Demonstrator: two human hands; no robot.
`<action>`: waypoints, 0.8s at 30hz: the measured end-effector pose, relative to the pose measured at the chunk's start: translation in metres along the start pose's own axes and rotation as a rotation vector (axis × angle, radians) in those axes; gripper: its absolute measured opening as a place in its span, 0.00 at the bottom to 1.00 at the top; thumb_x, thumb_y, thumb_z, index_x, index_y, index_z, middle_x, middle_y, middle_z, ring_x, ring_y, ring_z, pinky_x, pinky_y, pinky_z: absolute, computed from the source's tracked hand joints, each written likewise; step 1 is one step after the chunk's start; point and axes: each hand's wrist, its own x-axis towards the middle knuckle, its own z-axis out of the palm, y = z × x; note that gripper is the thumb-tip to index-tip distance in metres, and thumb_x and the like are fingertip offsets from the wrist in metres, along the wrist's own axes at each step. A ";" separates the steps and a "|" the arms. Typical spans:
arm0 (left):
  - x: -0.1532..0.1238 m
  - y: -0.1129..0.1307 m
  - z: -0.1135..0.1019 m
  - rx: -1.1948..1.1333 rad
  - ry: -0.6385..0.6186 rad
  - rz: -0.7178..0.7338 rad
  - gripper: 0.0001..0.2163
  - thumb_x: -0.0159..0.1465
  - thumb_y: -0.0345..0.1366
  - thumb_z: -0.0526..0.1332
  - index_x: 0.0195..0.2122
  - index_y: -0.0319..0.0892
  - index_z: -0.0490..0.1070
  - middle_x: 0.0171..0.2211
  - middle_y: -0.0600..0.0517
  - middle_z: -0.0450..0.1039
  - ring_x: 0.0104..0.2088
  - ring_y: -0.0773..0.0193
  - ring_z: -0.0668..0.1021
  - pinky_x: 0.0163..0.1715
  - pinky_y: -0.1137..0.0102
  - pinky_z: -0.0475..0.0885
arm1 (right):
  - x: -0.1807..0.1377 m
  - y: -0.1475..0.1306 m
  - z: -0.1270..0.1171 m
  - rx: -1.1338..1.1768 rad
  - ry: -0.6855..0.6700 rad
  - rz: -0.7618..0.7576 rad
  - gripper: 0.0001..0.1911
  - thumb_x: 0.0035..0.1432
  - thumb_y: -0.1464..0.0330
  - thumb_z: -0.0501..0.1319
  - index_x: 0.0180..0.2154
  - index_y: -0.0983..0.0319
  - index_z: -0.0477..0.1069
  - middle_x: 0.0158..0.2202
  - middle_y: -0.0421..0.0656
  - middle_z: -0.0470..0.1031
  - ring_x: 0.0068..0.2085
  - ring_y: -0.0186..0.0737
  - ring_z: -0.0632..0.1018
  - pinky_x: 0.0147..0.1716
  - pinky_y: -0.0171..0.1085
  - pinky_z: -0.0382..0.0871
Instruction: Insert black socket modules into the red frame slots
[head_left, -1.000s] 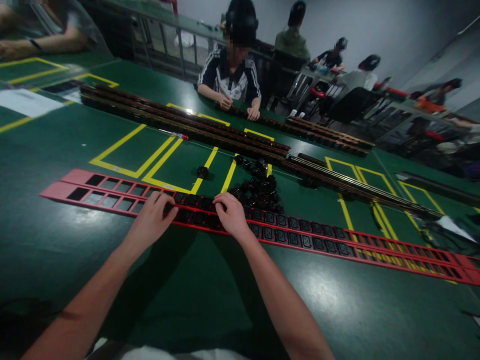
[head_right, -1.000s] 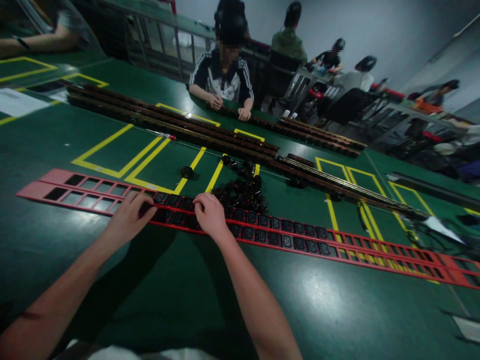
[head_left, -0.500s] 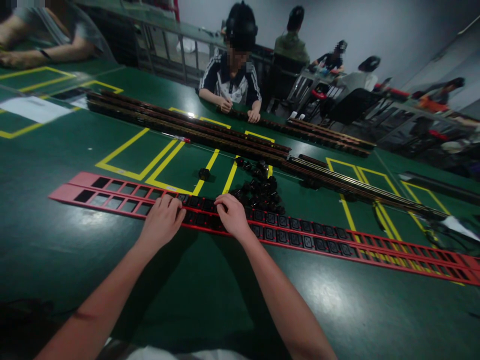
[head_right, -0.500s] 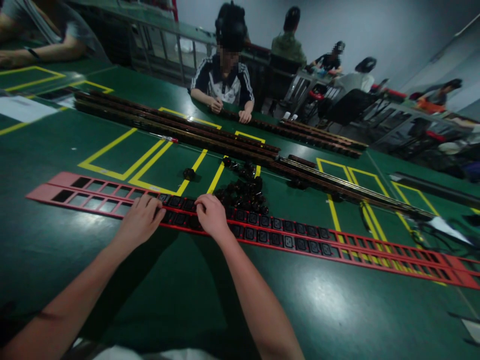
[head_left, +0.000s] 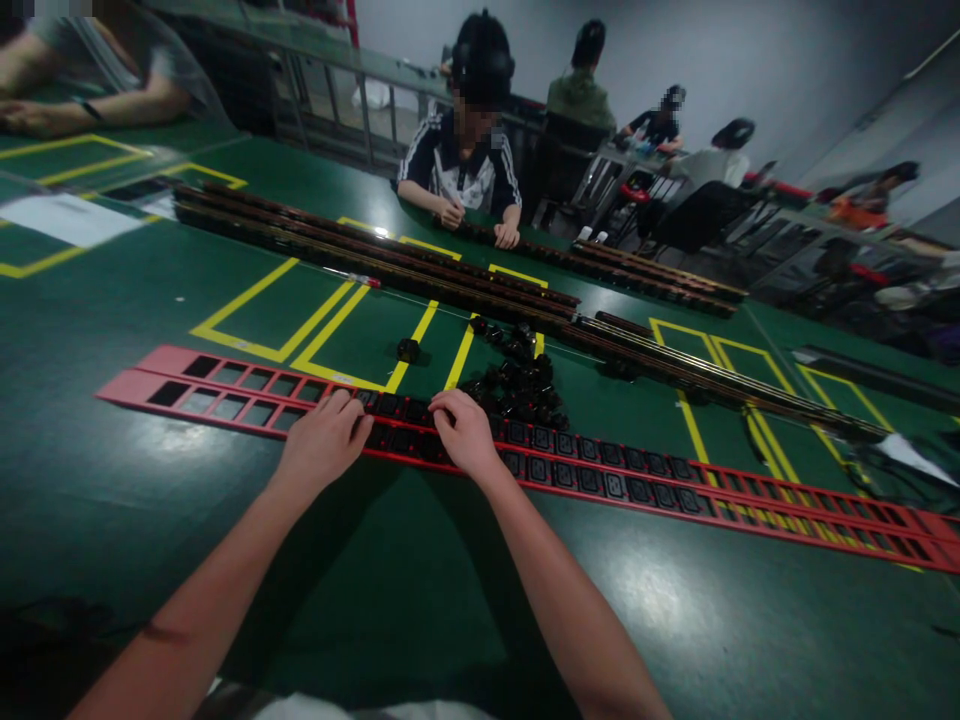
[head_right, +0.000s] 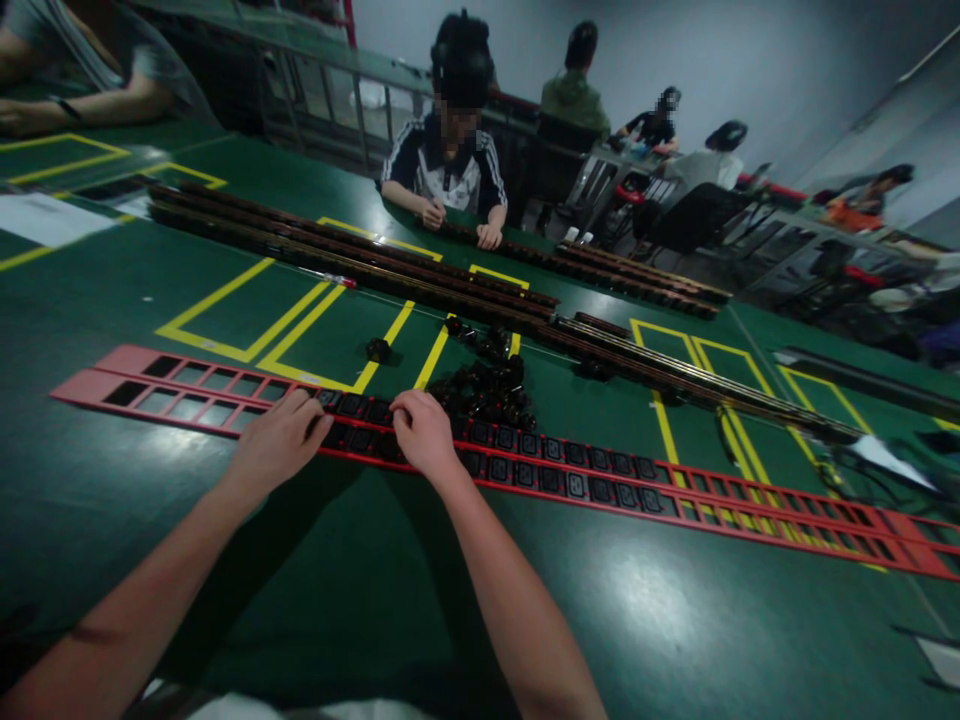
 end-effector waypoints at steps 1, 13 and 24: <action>-0.001 0.000 0.000 -0.003 -0.004 -0.017 0.14 0.73 0.42 0.49 0.32 0.45 0.66 0.37 0.47 0.69 0.37 0.56 0.77 0.27 0.65 0.68 | 0.000 0.000 0.000 0.002 0.001 0.001 0.10 0.61 0.76 0.56 0.34 0.58 0.72 0.41 0.44 0.78 0.46 0.42 0.78 0.51 0.42 0.72; -0.018 -0.032 0.009 -0.263 0.029 0.177 0.12 0.71 0.40 0.52 0.48 0.44 0.73 0.49 0.44 0.74 0.50 0.50 0.75 0.51 0.55 0.72 | 0.001 -0.004 -0.003 -0.006 -0.011 0.018 0.10 0.62 0.76 0.55 0.33 0.58 0.72 0.41 0.44 0.78 0.46 0.42 0.78 0.51 0.41 0.71; -0.013 -0.037 0.011 -0.267 0.090 0.243 0.12 0.72 0.40 0.56 0.37 0.42 0.76 0.38 0.46 0.74 0.40 0.54 0.75 0.42 0.60 0.72 | 0.000 -0.002 -0.001 0.003 -0.003 -0.003 0.10 0.61 0.77 0.56 0.34 0.60 0.72 0.41 0.45 0.78 0.46 0.41 0.77 0.50 0.40 0.71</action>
